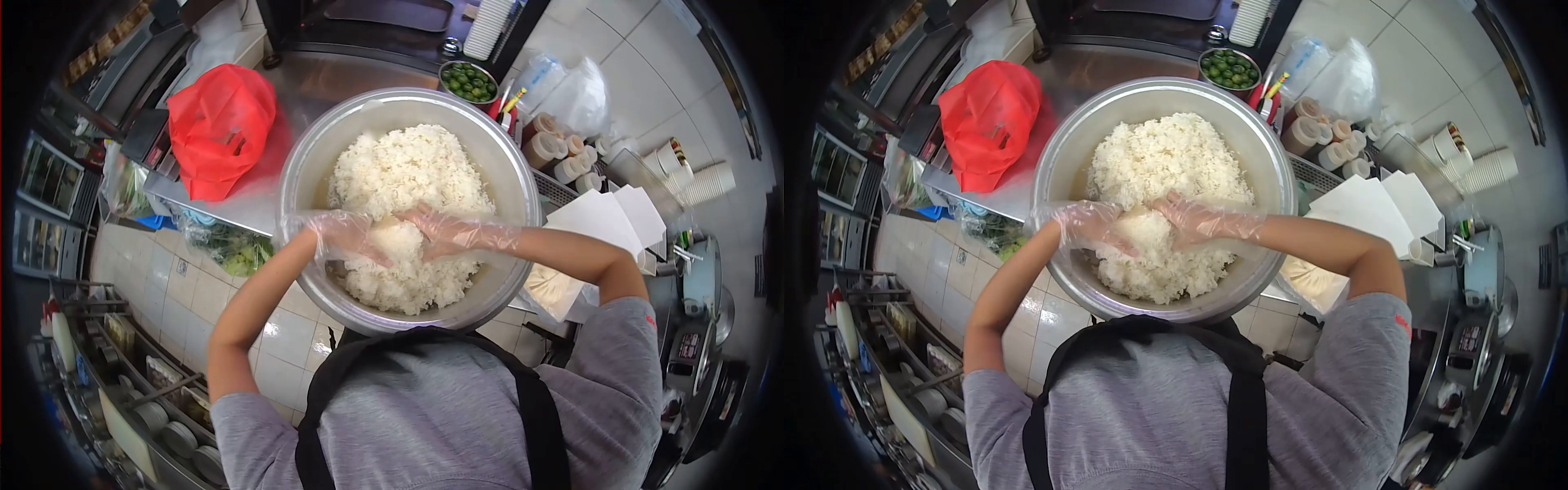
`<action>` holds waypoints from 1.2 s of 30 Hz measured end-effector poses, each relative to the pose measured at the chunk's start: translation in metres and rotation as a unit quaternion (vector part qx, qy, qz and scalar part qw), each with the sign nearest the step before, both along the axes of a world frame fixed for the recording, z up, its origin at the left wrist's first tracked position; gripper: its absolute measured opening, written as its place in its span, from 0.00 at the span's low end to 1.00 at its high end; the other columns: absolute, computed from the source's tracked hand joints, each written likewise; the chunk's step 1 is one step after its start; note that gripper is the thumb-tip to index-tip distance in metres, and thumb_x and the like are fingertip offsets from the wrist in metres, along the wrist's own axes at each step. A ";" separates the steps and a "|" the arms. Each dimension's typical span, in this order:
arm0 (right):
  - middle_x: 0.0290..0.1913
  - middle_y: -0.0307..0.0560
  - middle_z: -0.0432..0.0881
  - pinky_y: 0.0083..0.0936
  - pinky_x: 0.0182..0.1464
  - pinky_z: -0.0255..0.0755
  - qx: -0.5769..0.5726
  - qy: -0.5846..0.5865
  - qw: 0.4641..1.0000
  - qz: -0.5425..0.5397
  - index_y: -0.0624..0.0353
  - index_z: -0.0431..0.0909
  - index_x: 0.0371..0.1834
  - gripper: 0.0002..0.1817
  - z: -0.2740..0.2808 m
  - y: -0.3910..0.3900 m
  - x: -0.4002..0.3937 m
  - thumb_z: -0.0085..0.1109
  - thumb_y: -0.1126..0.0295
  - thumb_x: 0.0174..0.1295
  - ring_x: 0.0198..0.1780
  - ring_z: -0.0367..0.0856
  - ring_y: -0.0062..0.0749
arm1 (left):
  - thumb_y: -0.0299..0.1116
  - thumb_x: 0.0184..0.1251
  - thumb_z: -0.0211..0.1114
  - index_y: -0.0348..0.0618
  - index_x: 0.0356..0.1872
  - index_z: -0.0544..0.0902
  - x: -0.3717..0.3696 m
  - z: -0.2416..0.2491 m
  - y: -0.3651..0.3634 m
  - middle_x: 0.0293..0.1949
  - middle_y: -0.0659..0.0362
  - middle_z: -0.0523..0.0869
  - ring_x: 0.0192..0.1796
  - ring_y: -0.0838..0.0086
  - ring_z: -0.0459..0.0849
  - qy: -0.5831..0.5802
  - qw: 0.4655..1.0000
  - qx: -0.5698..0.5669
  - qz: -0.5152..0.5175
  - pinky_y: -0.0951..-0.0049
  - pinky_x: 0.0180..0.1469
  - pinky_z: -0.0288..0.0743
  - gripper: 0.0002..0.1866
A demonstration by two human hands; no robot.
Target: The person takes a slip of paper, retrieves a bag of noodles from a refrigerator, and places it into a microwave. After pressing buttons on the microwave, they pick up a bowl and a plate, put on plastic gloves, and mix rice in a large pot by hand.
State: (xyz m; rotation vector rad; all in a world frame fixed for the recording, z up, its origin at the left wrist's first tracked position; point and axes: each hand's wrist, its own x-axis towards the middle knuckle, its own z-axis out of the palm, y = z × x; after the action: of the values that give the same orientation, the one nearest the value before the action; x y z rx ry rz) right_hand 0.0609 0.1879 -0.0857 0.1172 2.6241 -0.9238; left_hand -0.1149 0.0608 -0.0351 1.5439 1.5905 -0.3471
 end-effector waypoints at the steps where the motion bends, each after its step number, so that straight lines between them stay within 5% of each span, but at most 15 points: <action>1: 0.59 0.62 0.58 0.42 0.61 0.59 0.040 -0.018 0.999 -0.014 0.60 0.50 0.64 0.51 -0.005 -0.003 0.002 0.72 0.59 0.37 0.61 0.60 0.54 | 0.65 0.47 0.60 0.31 0.55 0.69 0.004 -0.005 -0.003 0.51 0.40 0.75 0.54 0.55 0.74 -0.028 0.998 0.052 0.031 0.66 0.57 0.66 0.46; 5: 0.65 0.63 0.52 0.42 0.62 0.58 0.031 0.062 0.992 -0.107 0.58 0.47 0.67 0.56 -0.009 -0.018 0.005 0.73 0.55 0.35 0.64 0.58 0.55 | 0.61 0.49 0.61 0.32 0.56 0.69 0.004 -0.050 -0.006 0.50 0.41 0.75 0.52 0.55 0.75 -0.050 0.951 0.305 0.023 0.65 0.56 0.66 0.43; 8: 0.62 0.64 0.58 0.40 0.61 0.61 0.056 0.149 0.971 -0.176 0.59 0.48 0.67 0.51 -0.025 -0.019 0.002 0.69 0.57 0.40 0.61 0.62 0.55 | 0.54 0.52 0.63 0.34 0.56 0.69 0.015 -0.053 0.003 0.46 0.45 0.78 0.49 0.57 0.77 -0.188 0.912 0.360 0.044 0.64 0.54 0.68 0.37; 11: 0.58 0.60 0.66 0.38 0.57 0.65 -0.050 0.177 0.961 -0.208 0.56 0.57 0.64 0.43 -0.009 -0.005 -0.006 0.67 0.56 0.43 0.57 0.68 0.50 | 0.49 0.61 0.55 0.43 0.47 0.77 0.009 -0.049 0.015 0.43 0.51 0.81 0.50 0.61 0.76 -0.290 0.893 0.332 0.096 0.63 0.53 0.69 0.21; 15: 0.48 0.54 0.76 0.37 0.51 0.68 -0.035 0.201 0.952 -0.227 0.53 0.70 0.55 0.30 0.003 0.008 -0.009 0.64 0.58 0.46 0.49 0.75 0.44 | 0.48 0.61 0.54 0.44 0.48 0.77 0.002 -0.067 0.034 0.43 0.48 0.79 0.47 0.58 0.77 -0.138 0.898 0.412 0.075 0.62 0.51 0.68 0.21; 18: 0.43 0.52 0.79 0.35 0.49 0.70 -0.049 0.204 0.934 -0.288 0.54 0.75 0.49 0.25 -0.011 0.020 -0.011 0.62 0.56 0.48 0.45 0.78 0.43 | 0.51 0.61 0.54 0.42 0.50 0.76 0.015 -0.060 0.044 0.43 0.45 0.79 0.47 0.57 0.76 -0.024 0.911 0.372 0.177 0.63 0.52 0.68 0.25; 20: 0.42 0.54 0.79 0.33 0.47 0.71 -0.099 0.188 0.912 -0.351 0.58 0.76 0.47 0.25 -0.009 0.023 -0.013 0.61 0.54 0.49 0.44 0.78 0.43 | 0.53 0.60 0.54 0.39 0.52 0.74 0.017 -0.063 0.052 0.45 0.45 0.78 0.49 0.57 0.75 -0.050 0.889 0.350 0.290 0.64 0.54 0.66 0.28; 24: 0.42 0.58 0.78 0.31 0.48 0.70 -0.056 0.158 0.895 -0.413 0.68 0.69 0.51 0.36 0.004 0.029 -0.011 0.60 0.46 0.49 0.46 0.77 0.42 | 0.57 0.61 0.52 0.36 0.58 0.65 0.007 -0.092 0.061 0.48 0.47 0.77 0.53 0.59 0.74 -0.116 0.844 0.403 0.335 0.63 0.55 0.66 0.35; 27: 0.46 0.64 0.74 0.32 0.50 0.69 -0.083 0.172 0.896 -0.401 0.72 0.59 0.59 0.46 0.009 0.031 0.008 0.62 0.44 0.47 0.48 0.76 0.45 | 0.55 0.58 0.58 0.39 0.64 0.55 0.002 -0.079 0.056 0.59 0.46 0.65 0.55 0.62 0.71 -0.365 0.794 0.202 0.443 0.69 0.56 0.66 0.40; 29: 0.53 0.70 0.69 0.34 0.54 0.68 -0.146 0.124 0.914 -0.358 0.71 0.49 0.64 0.52 0.013 0.038 0.018 0.66 0.47 0.44 0.51 0.74 0.50 | 0.49 0.55 0.61 0.43 0.65 0.51 0.006 -0.071 0.049 0.60 0.45 0.61 0.56 0.60 0.70 -0.278 0.845 0.249 0.383 0.68 0.59 0.65 0.41; 32: 0.63 0.69 0.53 0.35 0.65 0.56 -0.136 -0.017 0.933 -0.334 0.49 0.36 0.70 0.56 0.039 0.017 0.033 0.69 0.61 0.43 0.68 0.48 0.53 | 0.39 0.51 0.66 0.49 0.68 0.44 0.019 -0.063 0.036 0.62 0.44 0.55 0.58 0.57 0.69 -0.143 0.898 0.310 0.279 0.67 0.63 0.62 0.47; 36: 0.67 0.67 0.47 0.36 0.67 0.52 -0.086 0.072 0.929 -0.352 0.45 0.40 0.70 0.56 0.003 -0.003 0.010 0.69 0.72 0.38 0.68 0.46 0.57 | 0.32 0.47 0.67 0.53 0.68 0.46 0.041 -0.073 0.037 0.65 0.47 0.56 0.61 0.54 0.65 -0.117 0.894 0.280 0.329 0.65 0.65 0.59 0.48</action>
State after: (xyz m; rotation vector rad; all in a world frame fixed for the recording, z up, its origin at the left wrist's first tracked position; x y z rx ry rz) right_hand 0.0705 0.1846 -0.0829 1.0325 2.6360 -1.4201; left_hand -0.0734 0.0975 -0.1079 1.2584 1.9905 0.7038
